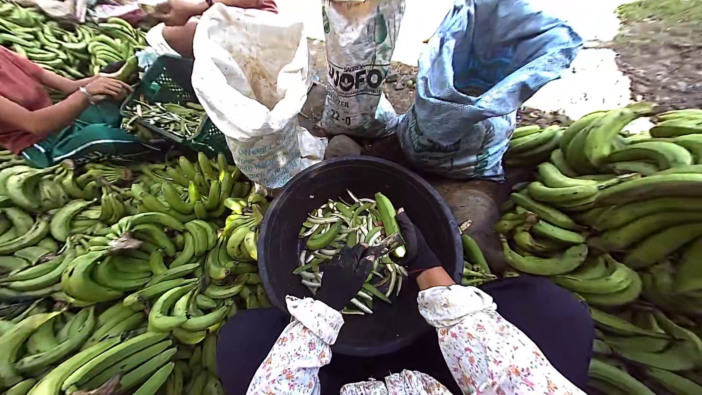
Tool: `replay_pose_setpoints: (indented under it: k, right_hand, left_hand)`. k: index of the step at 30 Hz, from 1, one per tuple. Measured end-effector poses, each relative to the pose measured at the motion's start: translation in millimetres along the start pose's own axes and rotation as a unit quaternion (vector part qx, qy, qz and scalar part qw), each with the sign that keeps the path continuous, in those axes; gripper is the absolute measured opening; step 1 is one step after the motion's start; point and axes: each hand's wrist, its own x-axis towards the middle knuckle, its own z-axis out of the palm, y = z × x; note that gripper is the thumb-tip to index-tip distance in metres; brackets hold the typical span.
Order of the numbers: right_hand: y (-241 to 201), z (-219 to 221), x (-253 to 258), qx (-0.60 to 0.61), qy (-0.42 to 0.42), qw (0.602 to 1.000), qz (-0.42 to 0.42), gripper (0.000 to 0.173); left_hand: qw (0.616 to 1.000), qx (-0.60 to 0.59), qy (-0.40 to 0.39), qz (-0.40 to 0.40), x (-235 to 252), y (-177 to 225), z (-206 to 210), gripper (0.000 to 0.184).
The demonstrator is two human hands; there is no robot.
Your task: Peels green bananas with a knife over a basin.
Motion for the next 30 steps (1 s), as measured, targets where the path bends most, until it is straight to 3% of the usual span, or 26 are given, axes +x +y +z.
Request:
replay_pose_setpoints:
  k: [6, 10, 12, 15, 17, 20, 24, 27, 30]
  right_hand:
    - [4, 3, 9, -0.022, 0.017, 1.000, -0.007, 0.048]
    - [14, 8, 6, -0.029, -0.033, 0.999, 0.018, 0.049]
    - [21, 14, -4, 0.003, -0.077, 0.995, 0.064, 0.052]
    - [38, 22, -23, 0.007, -0.101, 0.980, 0.170, 0.056]
    - [49, 22, -37, -0.046, -0.107, 0.978, 0.174, 0.055]
    - [53, 23, -29, -0.088, -0.087, 0.989, 0.087, 0.042]
    - [39, 24, 2, -0.215, 0.034, 0.963, -0.156, 0.039]
    - [23, 33, 14, -0.224, 0.164, 0.942, -0.188, 0.046]
    - [14, 38, 18, -0.214, 0.207, 0.936, -0.188, 0.050]
  left_hand:
    - [1.000, -0.017, -0.012, -0.007, 3, -3, -1, 0.052]
    - [1.000, -0.017, 0.005, -0.021, 8, -12, -2, 0.052]
    - [0.998, 0.035, 0.049, -0.036, 17, -19, -5, 0.054]
    - [0.973, 0.103, 0.183, -0.092, 42, -44, -10, 0.056]
    - [0.968, 0.051, 0.186, -0.163, 45, -45, -35, 0.058]
    - [0.976, 0.007, 0.176, -0.126, 42, -49, -32, 0.058]
    - [0.996, -0.033, 0.061, -0.060, 10, -14, -14, 0.056]
    - [0.997, -0.019, 0.042, -0.062, 0, 1, -7, 0.055]
    - [0.996, -0.005, 0.048, -0.072, 4, 2, -7, 0.055]
